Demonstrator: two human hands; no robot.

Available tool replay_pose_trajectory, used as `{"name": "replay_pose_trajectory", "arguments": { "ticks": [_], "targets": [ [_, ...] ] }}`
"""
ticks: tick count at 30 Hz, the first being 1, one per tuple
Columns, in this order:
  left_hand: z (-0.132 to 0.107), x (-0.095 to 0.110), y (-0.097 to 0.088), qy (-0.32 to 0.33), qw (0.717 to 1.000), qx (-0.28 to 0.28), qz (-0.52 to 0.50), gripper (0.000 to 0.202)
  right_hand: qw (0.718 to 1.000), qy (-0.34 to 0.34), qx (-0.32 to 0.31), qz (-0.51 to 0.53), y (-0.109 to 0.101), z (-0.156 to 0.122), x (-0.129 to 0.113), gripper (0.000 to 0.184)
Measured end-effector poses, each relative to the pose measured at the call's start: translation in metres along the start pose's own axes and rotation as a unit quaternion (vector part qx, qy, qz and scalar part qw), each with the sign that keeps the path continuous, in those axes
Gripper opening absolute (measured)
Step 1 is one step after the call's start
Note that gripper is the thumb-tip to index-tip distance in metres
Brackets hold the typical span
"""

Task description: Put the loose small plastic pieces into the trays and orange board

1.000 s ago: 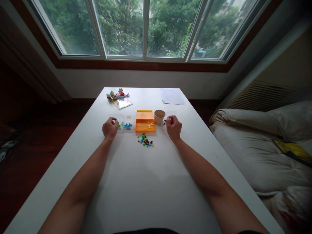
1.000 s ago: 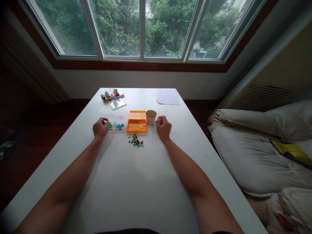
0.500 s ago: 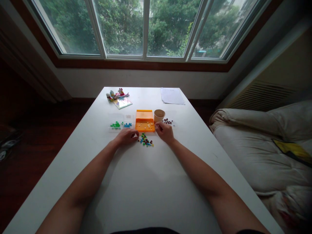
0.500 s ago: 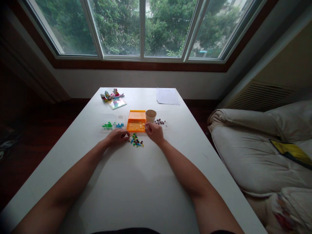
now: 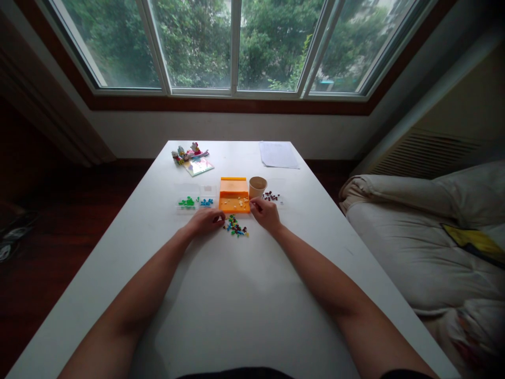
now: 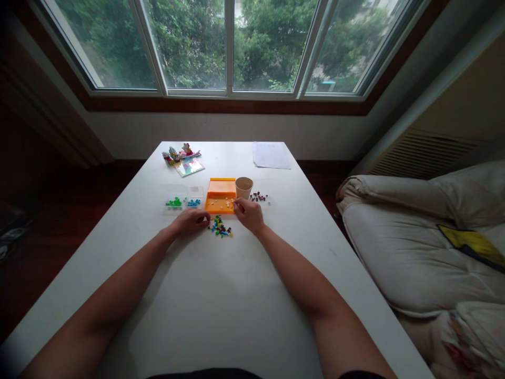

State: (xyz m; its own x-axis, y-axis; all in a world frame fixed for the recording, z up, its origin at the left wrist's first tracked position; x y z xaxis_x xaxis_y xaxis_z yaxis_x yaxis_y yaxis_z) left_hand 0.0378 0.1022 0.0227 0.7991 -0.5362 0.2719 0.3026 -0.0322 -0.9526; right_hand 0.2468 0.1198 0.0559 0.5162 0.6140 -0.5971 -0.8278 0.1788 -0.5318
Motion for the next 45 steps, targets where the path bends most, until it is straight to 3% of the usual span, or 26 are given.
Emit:
{"name": "replay_pose_trajectory", "arguments": {
  "ticks": [6, 9, 13, 16, 18, 22, 27, 30, 33, 40, 45],
  "targets": [
    [0.000, 0.001, 0.000, 0.006, 1.000, 0.016, 0.005, 0.019, 1.000, 0.003, -0.007, -0.003, 0.001, 0.000, 0.000, 0.021],
    [0.000, -0.005, -0.007, -0.023, 0.998, 0.051, 0.013, 0.020, 1.000, 0.005, -0.008, -0.002, 0.001, 0.000, 0.000, 0.021],
    [-0.009, -0.034, -0.030, -0.144, 0.976, 0.159, 0.033, 0.021, 1.000, 0.007, -0.011, 0.000, 0.002, -0.001, 0.000, 0.020],
    [-0.026, -0.065, -0.048, -0.276, 0.931, 0.235, 0.043, 0.024, 1.000, 0.008, -0.013, -0.001, 0.002, -0.002, 0.001, 0.021],
    [-0.036, -0.082, -0.054, -0.329, 0.907, 0.260, 0.040, 0.024, 1.000, 0.008, -0.013, -0.005, 0.002, -0.002, 0.002, 0.021],
    [-0.049, -0.104, -0.059, -0.376, 0.881, 0.284, 0.029, 0.023, 1.000, 0.003, -0.016, -0.006, 0.003, -0.002, 0.002, 0.022],
    [-0.054, -0.112, -0.061, -0.385, 0.872, 0.301, 0.020, 0.023, 1.000, 0.003, -0.013, -0.006, 0.002, -0.002, 0.000, 0.021],
    [-0.053, -0.108, -0.063, -0.379, 0.875, 0.302, 0.020, 0.023, 1.000, 0.002, -0.016, -0.004, 0.003, -0.002, 0.000, 0.020],
    [-0.043, -0.097, -0.061, -0.335, 0.898, 0.286, 0.020, 0.024, 1.000, 0.000, -0.019, -0.003, 0.003, -0.002, -0.001, 0.020],
    [-0.006, -0.035, -0.027, -0.103, 0.983, 0.153, 0.008, 0.021, 1.000, -0.003, -0.024, 0.002, 0.005, -0.002, 0.000, 0.019],
    [0.002, 0.002, -0.006, -0.002, 0.997, 0.073, 0.011, 0.021, 1.000, 0.000, -0.028, -0.003, 0.006, -0.001, -0.001, 0.019]
  ]
}}
Point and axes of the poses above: each hand's wrist, its own z-axis towards the middle knuckle, its own y-axis out of the palm, x = y × z, the point moved 9 cm from there along z, towards the middle knuckle, and after that the axes turned 6 degrees about z, right-handed, at the moved point
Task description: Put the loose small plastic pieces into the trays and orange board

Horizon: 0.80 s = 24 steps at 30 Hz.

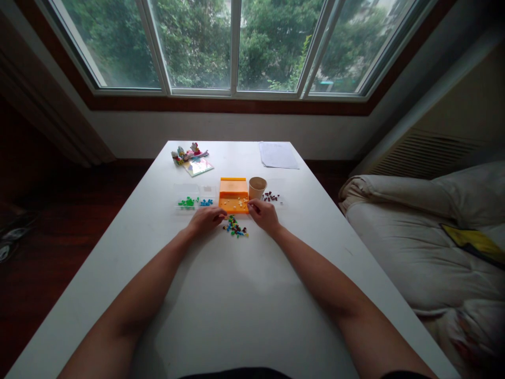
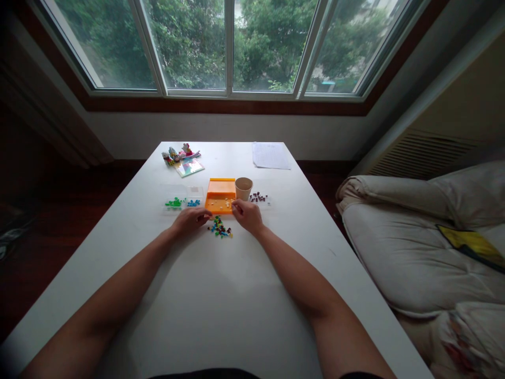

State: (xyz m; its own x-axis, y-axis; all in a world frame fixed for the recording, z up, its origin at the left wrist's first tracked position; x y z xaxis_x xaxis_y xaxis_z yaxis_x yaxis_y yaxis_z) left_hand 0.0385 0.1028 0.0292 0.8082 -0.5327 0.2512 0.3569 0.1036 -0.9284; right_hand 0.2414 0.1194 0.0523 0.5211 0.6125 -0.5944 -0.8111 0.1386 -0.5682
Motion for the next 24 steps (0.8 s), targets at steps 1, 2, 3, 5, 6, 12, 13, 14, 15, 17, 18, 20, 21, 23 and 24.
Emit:
{"name": "replay_pose_trajectory", "arguments": {
  "ticks": [1, 2, 3, 5, 6, 12, 13, 14, 15, 17, 18, 20, 21, 23, 24],
  "targets": [
    [0.000, 0.003, 0.001, 0.008, 1.000, -0.005, 0.000, 0.022, 1.000, -0.001, -0.001, -0.001, 0.000, 0.000, -0.001, 0.019],
    [0.000, 0.006, 0.002, 0.016, 1.000, -0.008, 0.000, 0.024, 1.000, -0.002, -0.002, -0.002, 0.001, 0.000, -0.001, 0.019],
    [0.000, 0.008, 0.003, 0.024, 1.000, -0.012, -0.001, 0.025, 1.000, -0.004, -0.003, -0.003, 0.001, 0.001, -0.002, 0.019],
    [-0.001, 0.012, 0.005, 0.040, 0.999, -0.022, -0.002, 0.026, 1.000, -0.005, -0.005, -0.004, 0.002, 0.001, -0.002, 0.020],
    [-0.001, 0.013, 0.006, 0.048, 0.998, -0.029, -0.001, 0.027, 1.000, -0.005, -0.005, -0.005, 0.002, 0.001, -0.003, 0.020],
    [-0.001, 0.015, 0.010, 0.050, 0.998, -0.048, 0.000, 0.028, 1.000, -0.001, -0.003, -0.009, 0.002, 0.000, -0.001, 0.020],
    [-0.001, 0.015, 0.009, 0.045, 0.998, -0.046, -0.001, 0.027, 1.000, -0.001, -0.003, -0.009, 0.002, 0.000, -0.001, 0.020],
    [-0.001, 0.015, 0.009, 0.041, 0.998, -0.044, -0.001, 0.027, 1.000, -0.001, -0.004, -0.009, 0.002, 0.000, -0.002, 0.020],
    [-0.001, 0.014, 0.008, 0.036, 0.998, -0.041, 0.000, 0.027, 1.000, -0.002, -0.006, -0.008, 0.002, 0.000, -0.002, 0.020],
    [-0.001, 0.014, 0.008, 0.029, 0.999, -0.037, 0.000, 0.026, 1.000, -0.004, -0.007, -0.007, 0.002, 0.000, -0.002, 0.020],
    [-0.001, 0.014, 0.008, 0.027, 0.999, -0.036, 0.001, 0.026, 1.000, -0.004, -0.007, -0.008, 0.002, 0.000, -0.002, 0.020],
    [-0.001, 0.014, 0.008, 0.022, 0.999, -0.035, 0.002, 0.025, 1.000, -0.004, -0.007, -0.009, 0.002, 0.000, -0.002, 0.019],
    [-0.001, 0.014, 0.008, 0.019, 0.999, -0.034, 0.003, 0.025, 1.000, -0.003, -0.007, -0.010, 0.002, 0.000, -0.002, 0.019],
    [-0.001, 0.013, 0.008, 0.014, 0.999, -0.032, 0.006, 0.025, 1.000, -0.004, -0.006, -0.009, 0.002, 0.000, -0.002, 0.019],
    [-0.001, 0.013, 0.008, 0.012, 0.999, -0.031, 0.008, 0.025, 1.000, -0.005, -0.006, -0.008, 0.003, -0.001, -0.002, 0.019]
  ]
}}
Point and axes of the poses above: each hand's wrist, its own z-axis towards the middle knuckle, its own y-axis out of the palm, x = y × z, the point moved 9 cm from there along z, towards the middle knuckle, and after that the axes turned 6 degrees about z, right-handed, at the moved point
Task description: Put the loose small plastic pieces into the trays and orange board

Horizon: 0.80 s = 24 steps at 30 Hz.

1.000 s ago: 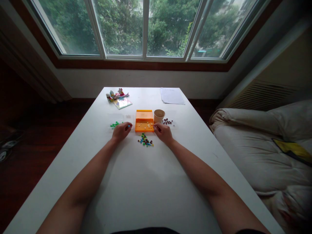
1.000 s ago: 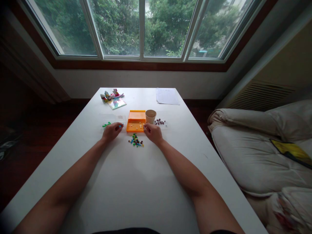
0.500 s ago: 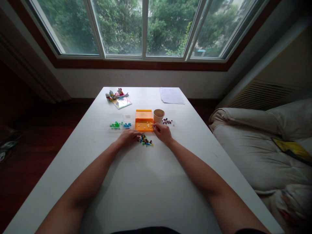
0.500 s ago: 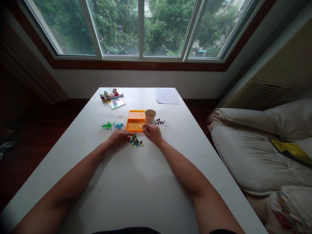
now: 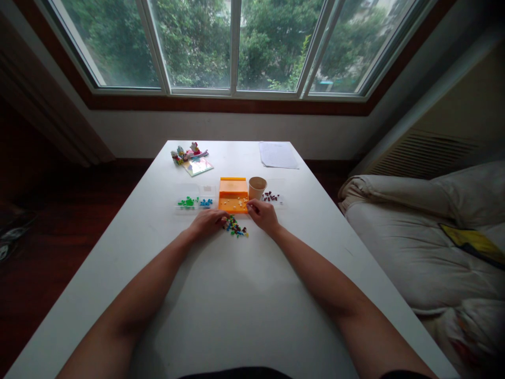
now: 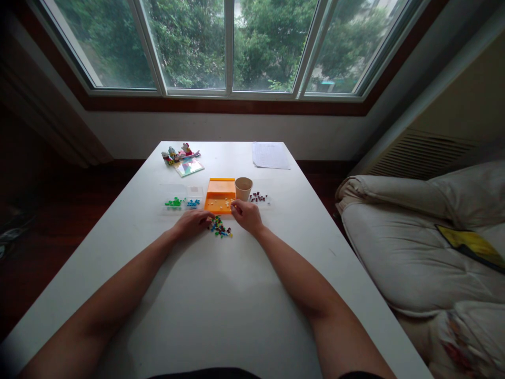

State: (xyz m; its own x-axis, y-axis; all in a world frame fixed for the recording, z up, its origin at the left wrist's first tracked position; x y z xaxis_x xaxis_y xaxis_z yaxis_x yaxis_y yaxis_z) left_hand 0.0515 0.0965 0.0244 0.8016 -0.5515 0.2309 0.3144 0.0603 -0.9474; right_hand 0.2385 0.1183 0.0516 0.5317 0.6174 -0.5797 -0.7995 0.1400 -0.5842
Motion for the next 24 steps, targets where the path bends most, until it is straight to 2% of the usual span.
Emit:
{"name": "replay_pose_trajectory", "arguments": {
  "ticks": [11, 16, 20, 24],
  "targets": [
    [-0.001, 0.000, 0.000, 0.004, 1.000, 0.006, -0.011, 0.022, 1.000, 0.000, -0.002, 0.005, 0.001, 0.000, 0.001, 0.020],
    [0.000, -0.007, -0.010, -0.026, 0.999, 0.044, -0.008, 0.020, 1.000, 0.002, -0.002, 0.005, 0.001, -0.001, 0.001, 0.019],
    [-0.008, -0.037, -0.038, -0.126, 0.981, 0.148, 0.012, 0.022, 1.000, 0.000, -0.003, 0.005, 0.000, -0.001, 0.001, 0.019],
    [-0.032, -0.083, -0.067, -0.270, 0.928, 0.257, 0.021, 0.026, 1.000, -0.003, -0.006, 0.006, 0.000, -0.001, 0.001, 0.020]
  ]
}}
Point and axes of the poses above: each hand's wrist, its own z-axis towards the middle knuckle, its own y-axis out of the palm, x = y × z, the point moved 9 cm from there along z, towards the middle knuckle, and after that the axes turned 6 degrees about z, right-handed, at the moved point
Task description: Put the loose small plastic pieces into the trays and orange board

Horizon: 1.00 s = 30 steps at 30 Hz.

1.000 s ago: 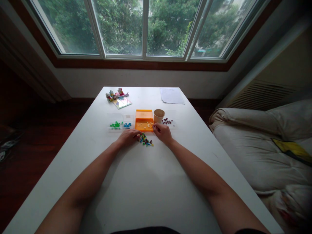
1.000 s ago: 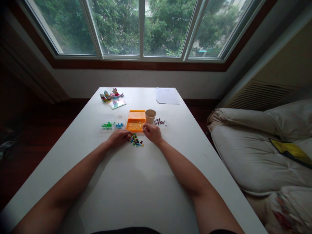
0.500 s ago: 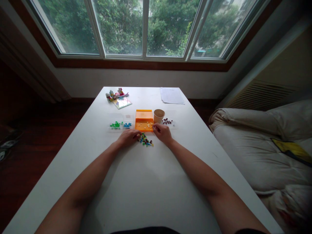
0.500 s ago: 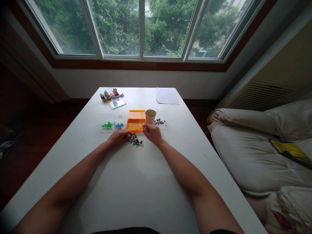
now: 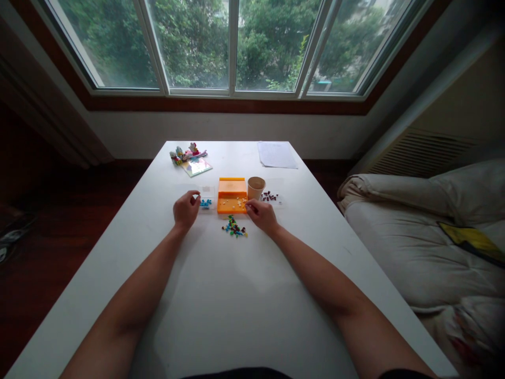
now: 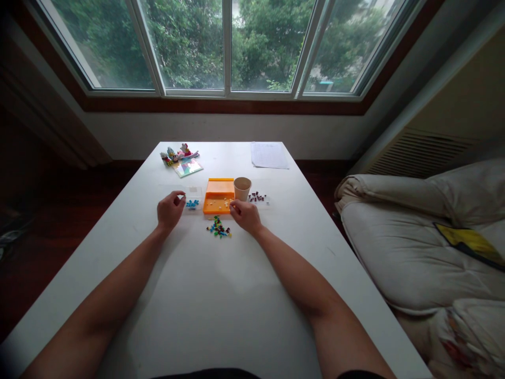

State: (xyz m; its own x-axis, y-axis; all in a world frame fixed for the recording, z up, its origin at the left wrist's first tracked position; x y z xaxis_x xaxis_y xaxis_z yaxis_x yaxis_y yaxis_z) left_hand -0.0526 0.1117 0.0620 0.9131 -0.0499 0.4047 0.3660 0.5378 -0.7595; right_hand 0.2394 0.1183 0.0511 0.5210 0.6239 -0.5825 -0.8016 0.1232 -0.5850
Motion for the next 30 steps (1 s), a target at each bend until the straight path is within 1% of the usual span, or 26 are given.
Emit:
{"name": "replay_pose_trajectory", "arguments": {
  "ticks": [2, 3, 5, 8, 12, 14, 16, 19, 21, 23, 24, 26, 30],
  "targets": [
    [0.004, -0.022, -0.007, -0.057, 0.998, 0.028, 0.008, 0.026, 1.000, 0.000, -0.001, 0.000, 0.000, 0.000, 0.000, 0.020],
    [0.006, -0.030, -0.009, -0.078, 0.996, 0.032, 0.009, 0.027, 1.000, 0.001, -0.002, 0.000, 0.000, -0.001, 0.000, 0.020],
    [0.007, -0.041, -0.008, -0.103, 0.994, 0.033, 0.009, 0.027, 1.000, 0.002, -0.001, 0.000, 0.000, -0.001, 0.000, 0.020],
    [0.007, -0.046, -0.007, -0.115, 0.993, 0.033, 0.005, 0.028, 1.000, 0.004, 0.003, 0.001, 0.000, -0.001, 0.000, 0.019],
    [0.006, -0.043, -0.006, -0.110, 0.993, 0.038, 0.004, 0.028, 1.000, 0.004, 0.003, 0.003, 0.000, -0.001, 0.000, 0.019],
    [0.006, -0.034, -0.005, -0.084, 0.996, 0.034, 0.001, 0.028, 1.000, 0.004, 0.003, 0.003, 0.000, -0.001, 0.000, 0.019],
    [0.004, -0.020, 0.000, -0.042, 0.999, 0.018, -0.003, 0.028, 1.000, 0.003, 0.004, 0.001, 0.001, -0.001, 0.000, 0.018],
    [-0.004, 0.013, 0.015, 0.054, 0.998, -0.041, -0.018, 0.026, 1.000, 0.003, 0.000, 0.002, 0.002, 0.000, -0.001, 0.019],
    [-0.016, 0.042, 0.029, 0.142, 0.984, -0.101, -0.029, 0.025, 1.000, 0.003, -0.002, 0.001, 0.003, 0.000, -0.001, 0.019],
    [-0.031, 0.069, 0.043, 0.233, 0.959, -0.161, -0.023, 0.026, 1.000, 0.002, -0.001, -0.002, 0.003, 0.000, -0.001, 0.019],
    [-0.038, 0.079, 0.047, 0.268, 0.946, -0.181, -0.014, 0.026, 1.000, 0.002, -0.001, -0.004, 0.003, 0.000, -0.001, 0.019],
    [-0.046, 0.092, 0.050, 0.309, 0.932, -0.188, 0.005, 0.027, 1.000, 0.001, -0.001, -0.006, 0.003, 0.000, -0.001, 0.019],
    [-0.050, 0.104, 0.043, 0.346, 0.923, -0.171, 0.012, 0.030, 1.000, 0.003, -0.004, -0.005, 0.005, 0.000, -0.001, 0.019]
  ]
}}
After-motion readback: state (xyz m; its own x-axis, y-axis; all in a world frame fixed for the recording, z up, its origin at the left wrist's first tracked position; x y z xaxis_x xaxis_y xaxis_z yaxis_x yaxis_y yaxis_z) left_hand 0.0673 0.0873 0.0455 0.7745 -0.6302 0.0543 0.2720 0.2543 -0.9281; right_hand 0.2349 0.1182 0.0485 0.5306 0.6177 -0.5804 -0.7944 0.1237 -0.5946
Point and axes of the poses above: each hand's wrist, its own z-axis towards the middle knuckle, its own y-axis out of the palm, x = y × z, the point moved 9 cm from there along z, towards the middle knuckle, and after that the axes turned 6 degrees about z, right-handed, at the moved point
